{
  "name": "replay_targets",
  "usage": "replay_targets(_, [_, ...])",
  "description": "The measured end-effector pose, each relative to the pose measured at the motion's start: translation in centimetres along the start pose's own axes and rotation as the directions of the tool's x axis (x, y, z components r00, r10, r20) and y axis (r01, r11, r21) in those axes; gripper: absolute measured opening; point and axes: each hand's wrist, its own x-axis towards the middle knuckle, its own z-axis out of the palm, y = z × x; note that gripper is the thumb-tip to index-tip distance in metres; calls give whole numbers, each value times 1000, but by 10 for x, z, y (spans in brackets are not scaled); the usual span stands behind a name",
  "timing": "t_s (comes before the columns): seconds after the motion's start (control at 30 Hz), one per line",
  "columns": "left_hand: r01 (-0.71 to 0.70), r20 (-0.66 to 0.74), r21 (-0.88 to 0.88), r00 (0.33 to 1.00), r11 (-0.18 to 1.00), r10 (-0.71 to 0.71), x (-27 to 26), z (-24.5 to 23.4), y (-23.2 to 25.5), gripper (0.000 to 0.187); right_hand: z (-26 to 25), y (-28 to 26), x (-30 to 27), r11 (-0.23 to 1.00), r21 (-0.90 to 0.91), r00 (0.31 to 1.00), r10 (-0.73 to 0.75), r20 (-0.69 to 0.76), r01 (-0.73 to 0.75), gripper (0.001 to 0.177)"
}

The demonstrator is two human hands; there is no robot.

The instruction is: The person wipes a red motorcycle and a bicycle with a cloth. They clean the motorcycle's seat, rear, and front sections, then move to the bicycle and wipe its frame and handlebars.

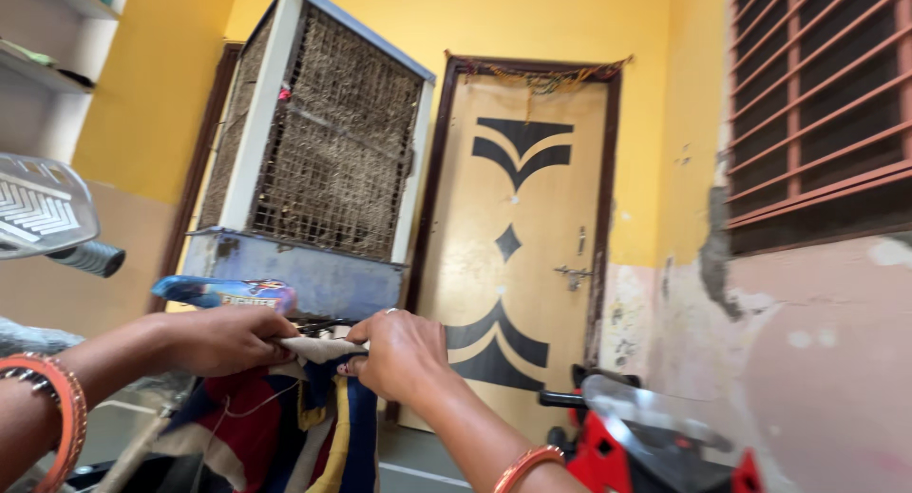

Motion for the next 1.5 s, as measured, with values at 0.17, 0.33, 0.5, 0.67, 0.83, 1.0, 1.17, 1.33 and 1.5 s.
replay_targets(0.17, [121, -100, 14, 988, 993, -119, 19, 14, -69, 33, 66, -22, 47, 994, 111, 999, -4, 48, -1, 39])
replay_targets(0.33, [296, -196, 81, 941, 952, -276, 26, 23, -118, 42, 128, -45, 97, 959, 276, 989, 33, 141, -71, 40])
replay_targets(0.5, [366, -218, 155, 919, 918, -329, 35, 32, -178, 38, 176, -64, 143, 904, 400, 947, 15, 322, -150, 34])
replay_targets(0.67, [384, -253, 162, 907, 909, -338, 44, 29, -233, 35, 230, -84, 188, 755, 648, 983, -17, 181, -106, 30])
replay_targets(0.83, [579, -332, 257, 805, 774, -492, 45, 8, -276, 41, 281, -135, 226, 489, 861, 971, 103, -215, 139, 33])
replay_targets(1.0, [536, -250, 615, 828, 578, -502, 32, -8, -300, 61, 321, -171, 244, 354, 817, 885, -78, -459, 455, 38])
replay_targets(1.17, [508, -159, 748, 762, 426, -628, 24, -10, -292, 71, 363, -164, 262, 366, 821, 898, -200, -391, 439, 42])
replay_targets(1.33, [527, -207, 739, 770, 419, -603, 23, -4, -312, 47, 377, -182, 303, 690, 686, 971, -200, -129, 233, 44])
replay_targets(1.5, [459, -336, 771, 882, 441, -330, 23, -6, -349, 40, 359, -259, 288, 375, 761, 847, -184, -498, 529, 45])
